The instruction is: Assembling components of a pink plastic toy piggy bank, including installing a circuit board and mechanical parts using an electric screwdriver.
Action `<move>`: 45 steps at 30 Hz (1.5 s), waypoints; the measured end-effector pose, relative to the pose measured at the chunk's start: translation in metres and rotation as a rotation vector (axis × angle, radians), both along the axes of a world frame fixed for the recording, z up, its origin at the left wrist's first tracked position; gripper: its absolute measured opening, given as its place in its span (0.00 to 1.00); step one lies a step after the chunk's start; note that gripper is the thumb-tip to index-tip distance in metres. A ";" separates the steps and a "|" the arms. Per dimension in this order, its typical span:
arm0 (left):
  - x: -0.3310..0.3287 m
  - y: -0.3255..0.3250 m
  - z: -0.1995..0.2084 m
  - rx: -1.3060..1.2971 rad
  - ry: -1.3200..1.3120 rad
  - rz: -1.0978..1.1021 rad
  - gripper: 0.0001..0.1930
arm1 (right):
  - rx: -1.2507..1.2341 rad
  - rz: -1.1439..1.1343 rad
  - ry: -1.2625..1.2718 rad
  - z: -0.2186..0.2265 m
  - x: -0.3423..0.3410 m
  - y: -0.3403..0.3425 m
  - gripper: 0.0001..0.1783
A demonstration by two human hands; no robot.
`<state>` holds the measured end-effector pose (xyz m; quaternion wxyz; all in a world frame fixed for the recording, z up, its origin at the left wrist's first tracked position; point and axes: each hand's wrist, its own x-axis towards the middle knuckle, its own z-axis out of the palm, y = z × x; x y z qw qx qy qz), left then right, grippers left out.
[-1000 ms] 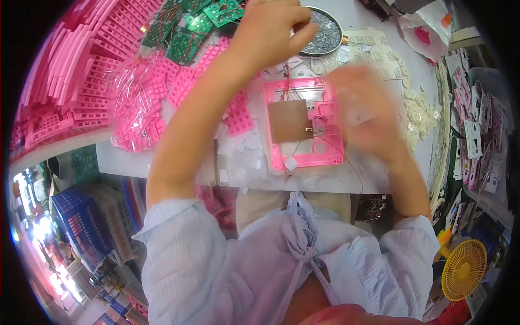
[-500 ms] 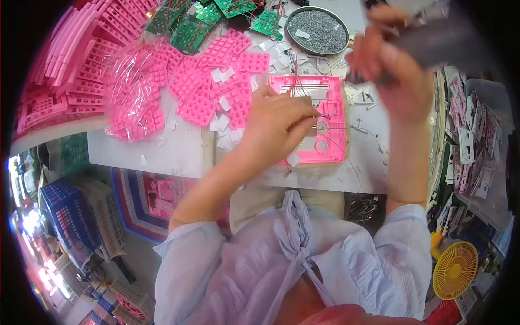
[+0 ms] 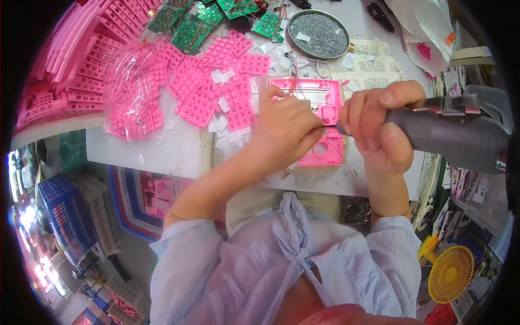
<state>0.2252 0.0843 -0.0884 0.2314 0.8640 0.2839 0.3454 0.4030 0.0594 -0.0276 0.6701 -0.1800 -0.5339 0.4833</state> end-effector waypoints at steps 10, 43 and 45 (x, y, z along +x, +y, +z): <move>0.093 0.190 -0.033 0.175 0.704 0.201 0.11 | 0.016 -0.022 0.012 -0.009 0.026 0.019 0.18; -0.049 -0.033 -0.013 -0.064 0.264 0.067 0.06 | -0.074 -0.075 -0.259 -0.065 -0.016 0.027 0.07; -0.050 -0.035 -0.016 -0.080 0.238 0.075 0.07 | -0.057 -0.068 -0.297 -0.065 -0.017 0.027 0.07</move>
